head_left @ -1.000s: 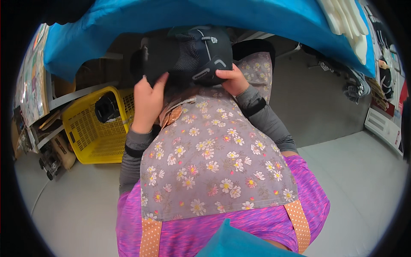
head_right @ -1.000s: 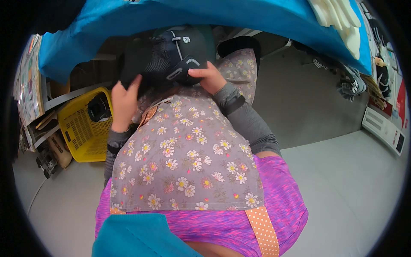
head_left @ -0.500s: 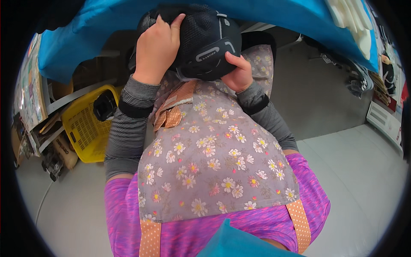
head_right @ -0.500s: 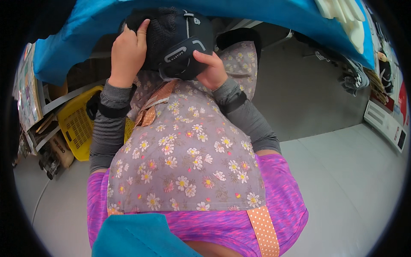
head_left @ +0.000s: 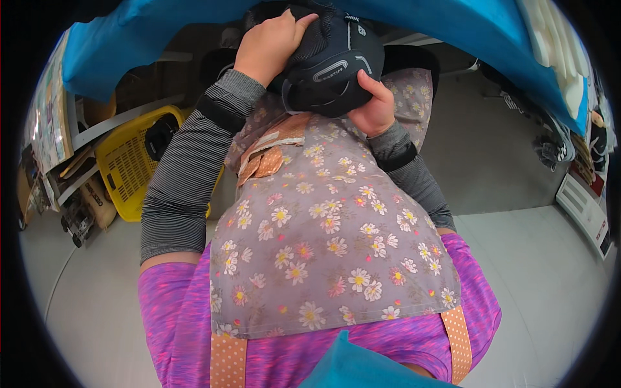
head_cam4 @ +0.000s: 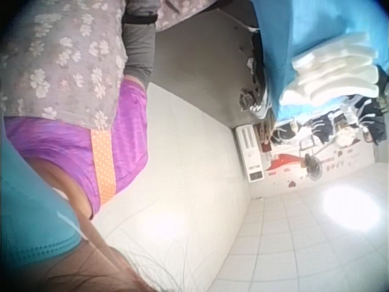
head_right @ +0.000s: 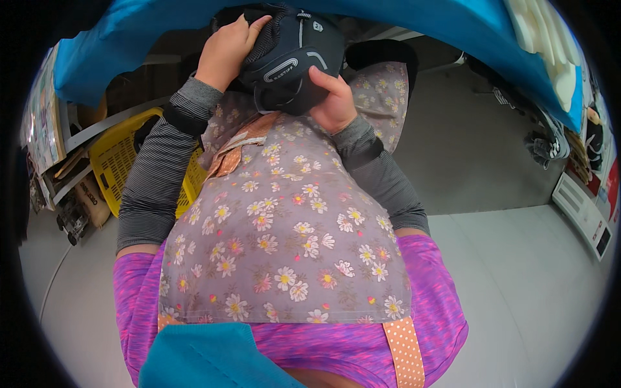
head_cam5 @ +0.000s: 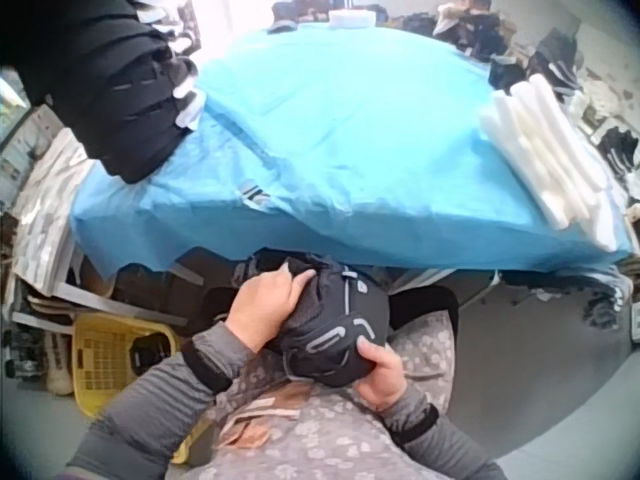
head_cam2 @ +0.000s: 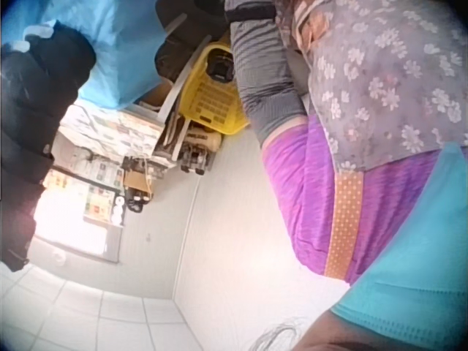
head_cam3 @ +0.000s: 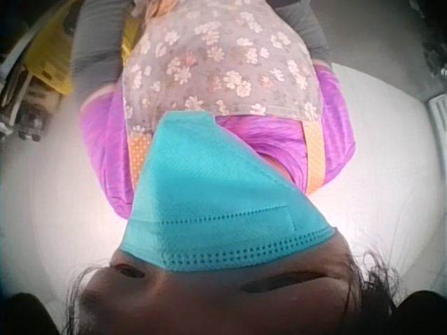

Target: Manually insert a foam padding component into the interior of a black shoe upper.

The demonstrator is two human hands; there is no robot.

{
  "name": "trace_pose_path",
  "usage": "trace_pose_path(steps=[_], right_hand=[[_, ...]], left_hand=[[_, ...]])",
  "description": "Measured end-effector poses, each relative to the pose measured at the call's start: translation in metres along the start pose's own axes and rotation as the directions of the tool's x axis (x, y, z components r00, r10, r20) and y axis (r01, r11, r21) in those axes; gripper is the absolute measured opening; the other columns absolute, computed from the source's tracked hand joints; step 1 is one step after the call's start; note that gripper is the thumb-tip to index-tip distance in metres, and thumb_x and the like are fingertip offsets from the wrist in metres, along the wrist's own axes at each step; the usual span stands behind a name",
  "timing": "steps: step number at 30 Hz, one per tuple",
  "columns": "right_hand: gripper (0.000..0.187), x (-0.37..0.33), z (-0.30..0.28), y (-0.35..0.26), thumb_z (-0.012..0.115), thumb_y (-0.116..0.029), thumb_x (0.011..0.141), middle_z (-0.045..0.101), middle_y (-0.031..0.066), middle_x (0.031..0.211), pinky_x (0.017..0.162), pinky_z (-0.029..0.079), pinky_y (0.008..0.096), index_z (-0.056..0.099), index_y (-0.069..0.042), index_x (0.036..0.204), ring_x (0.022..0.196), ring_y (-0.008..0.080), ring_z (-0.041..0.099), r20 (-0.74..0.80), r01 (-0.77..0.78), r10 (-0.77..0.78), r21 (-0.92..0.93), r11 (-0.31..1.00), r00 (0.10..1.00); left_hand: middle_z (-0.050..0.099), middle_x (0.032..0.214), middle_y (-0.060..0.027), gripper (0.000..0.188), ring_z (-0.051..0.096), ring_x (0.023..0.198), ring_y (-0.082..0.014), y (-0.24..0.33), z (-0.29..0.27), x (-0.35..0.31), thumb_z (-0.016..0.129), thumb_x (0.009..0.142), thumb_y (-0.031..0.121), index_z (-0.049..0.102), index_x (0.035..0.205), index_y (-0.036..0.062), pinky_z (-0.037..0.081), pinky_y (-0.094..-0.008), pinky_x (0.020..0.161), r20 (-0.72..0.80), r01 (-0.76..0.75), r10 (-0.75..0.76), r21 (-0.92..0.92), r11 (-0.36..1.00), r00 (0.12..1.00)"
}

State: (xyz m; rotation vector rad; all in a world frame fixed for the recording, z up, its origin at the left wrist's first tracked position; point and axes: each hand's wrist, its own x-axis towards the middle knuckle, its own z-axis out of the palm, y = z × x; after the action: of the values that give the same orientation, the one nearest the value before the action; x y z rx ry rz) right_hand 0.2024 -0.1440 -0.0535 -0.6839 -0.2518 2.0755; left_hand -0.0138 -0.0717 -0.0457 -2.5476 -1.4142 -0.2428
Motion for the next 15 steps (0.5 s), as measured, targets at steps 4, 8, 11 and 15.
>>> trace_pose_path(steps=[4, 8, 11, 15], right_hand=[[0.043, 0.003, -0.005, -0.002, 0.046, -0.023, 0.092, 0.051, 0.0157, 0.127, 0.102, 0.036, 0.0428, 0.044, 0.003, 0.127, 0.118, 0.029, 0.049, -0.009, -0.012, 0.013, 0.044, 0.999, 1.0], [0.046, -0.005, 0.006, -0.007, 0.045, -0.024, 0.092, 0.049, 0.0169, 0.129, 0.103, 0.035, 0.044, 0.041, 0.003, 0.13, 0.12, 0.0302, 0.047, -0.009, 0.023, -0.023, 0.077, 0.997, 1.0], [0.048, 0.0, 0.004, -0.017, 0.044, -0.025, 0.093, 0.047, 0.0179, 0.132, 0.104, 0.034, 0.0451, 0.038, 0.003, 0.132, 0.121, 0.0311, 0.046, 0.029, 0.014, -0.017, 0.103, 0.995, 0.999], [0.05, 0.012, 0.003, -0.011, 0.041, -0.029, 0.094, 0.044, 0.0191, 0.134, 0.105, 0.032, 0.0476, 0.037, 0.003, 0.132, 0.123, 0.0337, 0.044, -0.044, -0.016, 0.023, 0.16, 0.987, 0.999]], left_hand=[[0.057, 0.092, -0.0151, 0.068, 0.061, 0.078, -0.0286, 0.011, -0.019, 0.002, 0.057, 0.073, -0.005, 0.042, 0.135, 0.018, 0.054, -0.0347, 0.063, 0.104, 0.085, -0.081, -0.035, 0.996, 0.991], [0.056, 0.084, -0.0139, 0.063, 0.061, 0.07, -0.0289, 0.015, -0.048, 0.012, 0.056, 0.076, -0.003, 0.045, 0.133, 0.02, 0.051, -0.0362, 0.055, 0.129, 0.242, -0.228, -0.101, 0.965, 0.965], [0.056, 0.081, -0.0137, 0.053, 0.061, 0.066, -0.03, 0.015, -0.062, 0.019, 0.057, 0.08, 0.003, 0.049, 0.13, 0.0209, 0.049, -0.0377, 0.052, -0.014, 0.103, -0.102, 0.065, 0.993, 0.995], [0.056, 0.054, -0.0159, 0.035, 0.058, 0.051, -0.0314, 0.021, -0.061, 0.029, 0.051, 0.091, 0.03, 0.055, 0.071, 0.0014, 0.047, -0.039, 0.046, -0.012, 0.339, -0.349, -0.211, 0.917, 0.937]])
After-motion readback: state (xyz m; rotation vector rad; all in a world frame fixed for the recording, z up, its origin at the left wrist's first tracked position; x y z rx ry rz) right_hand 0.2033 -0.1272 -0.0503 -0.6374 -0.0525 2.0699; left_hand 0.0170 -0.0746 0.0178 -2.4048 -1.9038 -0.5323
